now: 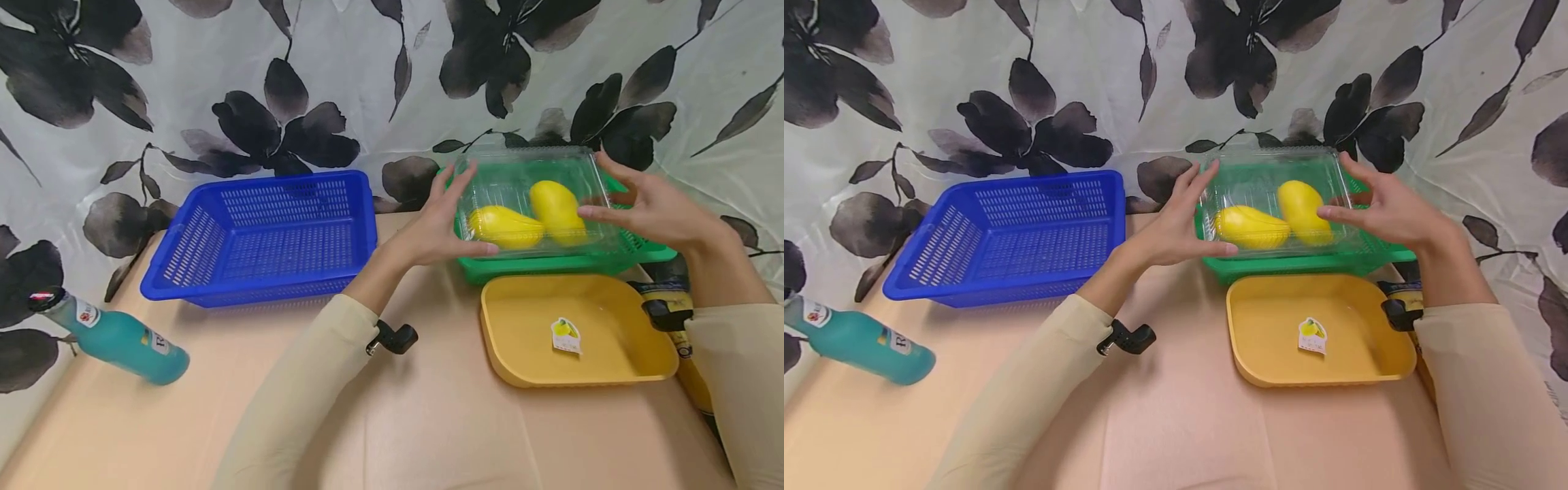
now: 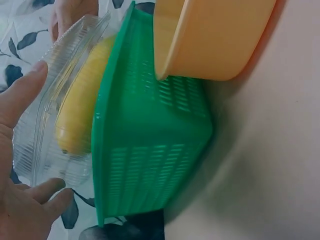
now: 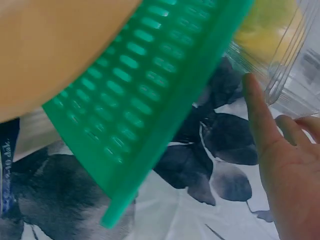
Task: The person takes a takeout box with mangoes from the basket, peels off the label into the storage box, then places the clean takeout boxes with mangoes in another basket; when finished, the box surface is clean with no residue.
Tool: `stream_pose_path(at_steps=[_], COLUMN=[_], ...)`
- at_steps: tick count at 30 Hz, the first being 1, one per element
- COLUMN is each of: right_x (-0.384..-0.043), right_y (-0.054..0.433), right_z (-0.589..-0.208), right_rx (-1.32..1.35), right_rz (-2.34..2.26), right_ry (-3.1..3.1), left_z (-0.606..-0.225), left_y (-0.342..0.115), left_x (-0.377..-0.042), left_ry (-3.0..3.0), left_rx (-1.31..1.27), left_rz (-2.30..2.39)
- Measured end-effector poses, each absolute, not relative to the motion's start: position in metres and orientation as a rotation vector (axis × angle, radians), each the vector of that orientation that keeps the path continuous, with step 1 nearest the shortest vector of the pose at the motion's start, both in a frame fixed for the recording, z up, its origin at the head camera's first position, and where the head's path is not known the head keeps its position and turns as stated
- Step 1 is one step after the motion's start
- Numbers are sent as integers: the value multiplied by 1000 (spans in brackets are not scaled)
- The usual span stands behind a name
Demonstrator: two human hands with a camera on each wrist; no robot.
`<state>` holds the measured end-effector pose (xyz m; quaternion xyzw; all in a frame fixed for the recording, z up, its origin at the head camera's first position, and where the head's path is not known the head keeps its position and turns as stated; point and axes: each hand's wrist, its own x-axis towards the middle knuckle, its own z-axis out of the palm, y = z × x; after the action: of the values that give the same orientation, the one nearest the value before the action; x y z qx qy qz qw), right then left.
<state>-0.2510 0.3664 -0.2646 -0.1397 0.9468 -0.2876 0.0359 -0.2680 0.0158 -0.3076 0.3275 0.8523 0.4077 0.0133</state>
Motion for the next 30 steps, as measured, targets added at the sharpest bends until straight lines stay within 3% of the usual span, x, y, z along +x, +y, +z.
stream_pose_path(at_steps=[15,30], right_x=[-269,-279], right_y=[373,377], right_z=[-289,-312], right_rx=[-315,-247], right_rz=[-884,-870], right_ry=[2632,2648], left_z=[-327,-338], left_y=[28,37], left_x=[-299,-304], left_ry=[2676,2763], left_rx=[891,799], left_rz=[1011,766])
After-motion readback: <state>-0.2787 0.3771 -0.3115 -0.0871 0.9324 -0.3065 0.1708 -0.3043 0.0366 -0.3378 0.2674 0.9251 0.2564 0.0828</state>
